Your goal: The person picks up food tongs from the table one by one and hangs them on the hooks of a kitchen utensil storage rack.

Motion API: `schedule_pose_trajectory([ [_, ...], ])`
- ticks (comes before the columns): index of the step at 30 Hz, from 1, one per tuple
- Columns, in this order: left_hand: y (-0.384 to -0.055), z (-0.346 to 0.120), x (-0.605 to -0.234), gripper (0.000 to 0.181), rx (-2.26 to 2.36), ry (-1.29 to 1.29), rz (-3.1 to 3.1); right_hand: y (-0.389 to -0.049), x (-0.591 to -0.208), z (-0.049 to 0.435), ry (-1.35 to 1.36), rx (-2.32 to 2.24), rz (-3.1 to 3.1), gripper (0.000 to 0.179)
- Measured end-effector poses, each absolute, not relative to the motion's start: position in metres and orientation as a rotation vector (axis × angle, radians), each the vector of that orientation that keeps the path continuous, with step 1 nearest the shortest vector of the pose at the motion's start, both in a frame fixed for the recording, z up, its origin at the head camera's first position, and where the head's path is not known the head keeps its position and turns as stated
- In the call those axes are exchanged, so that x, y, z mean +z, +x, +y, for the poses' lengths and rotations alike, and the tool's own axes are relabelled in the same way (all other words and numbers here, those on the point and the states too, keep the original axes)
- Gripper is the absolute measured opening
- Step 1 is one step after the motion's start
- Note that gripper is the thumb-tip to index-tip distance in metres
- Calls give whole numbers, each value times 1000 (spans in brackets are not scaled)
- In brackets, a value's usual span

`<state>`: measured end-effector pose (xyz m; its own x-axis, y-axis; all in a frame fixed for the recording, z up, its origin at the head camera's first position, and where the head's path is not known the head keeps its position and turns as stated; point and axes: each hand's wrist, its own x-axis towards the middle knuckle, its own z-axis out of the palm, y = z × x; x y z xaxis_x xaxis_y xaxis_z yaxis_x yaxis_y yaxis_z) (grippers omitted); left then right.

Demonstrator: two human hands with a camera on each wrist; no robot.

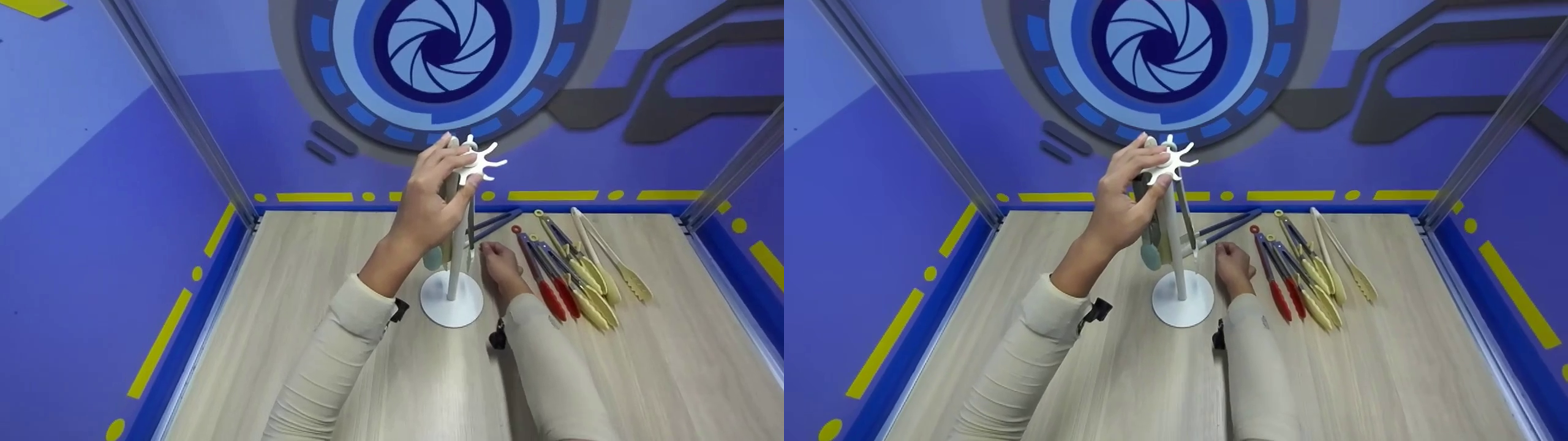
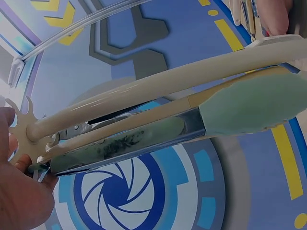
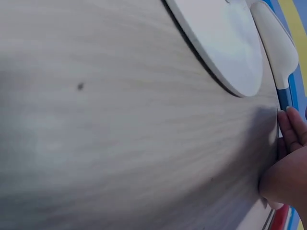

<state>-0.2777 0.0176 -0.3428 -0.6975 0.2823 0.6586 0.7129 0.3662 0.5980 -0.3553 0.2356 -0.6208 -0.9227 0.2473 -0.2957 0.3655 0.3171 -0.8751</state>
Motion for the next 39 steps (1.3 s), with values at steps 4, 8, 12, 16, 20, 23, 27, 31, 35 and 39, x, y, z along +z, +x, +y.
schedule_pose_trajectory([
  [4,-277,22,-344,34,-1312,-850,-2188,-359,-620,235,689,-1698,2498,39],
  [8,-277,23,-344,34,-1336,-833,-2193,-367,-622,234,782,-1715,2559,32],
  [12,-277,27,-343,33,-1332,-849,-2174,-376,-625,238,833,-1671,2589,35],
  [16,-277,30,-343,33,-1326,-869,-2157,-381,-625,240,878,-1612,2606,40],
  [20,-275,29,-343,32,-1342,-850,-2150,-385,-618,235,889,-1564,2591,40],
  [23,-274,29,-343,33,-1338,-849,-2156,-389,-611,233,906,-1501,2585,44],
  [27,-273,28,-343,33,-1333,-842,-2171,-394,-605,229,924,-1418,2543,51],
  [31,-272,28,-344,33,-1343,-822,-2174,-399,-603,225,906,-1327,2535,58],
  [35,-271,28,-345,33,-1352,-818,-2175,-401,-600,224,927,-1285,2543,65],
  [39,-273,26,-345,34,-1349,-819,-2177,-403,-598,224,949,-1286,2559,65],
])
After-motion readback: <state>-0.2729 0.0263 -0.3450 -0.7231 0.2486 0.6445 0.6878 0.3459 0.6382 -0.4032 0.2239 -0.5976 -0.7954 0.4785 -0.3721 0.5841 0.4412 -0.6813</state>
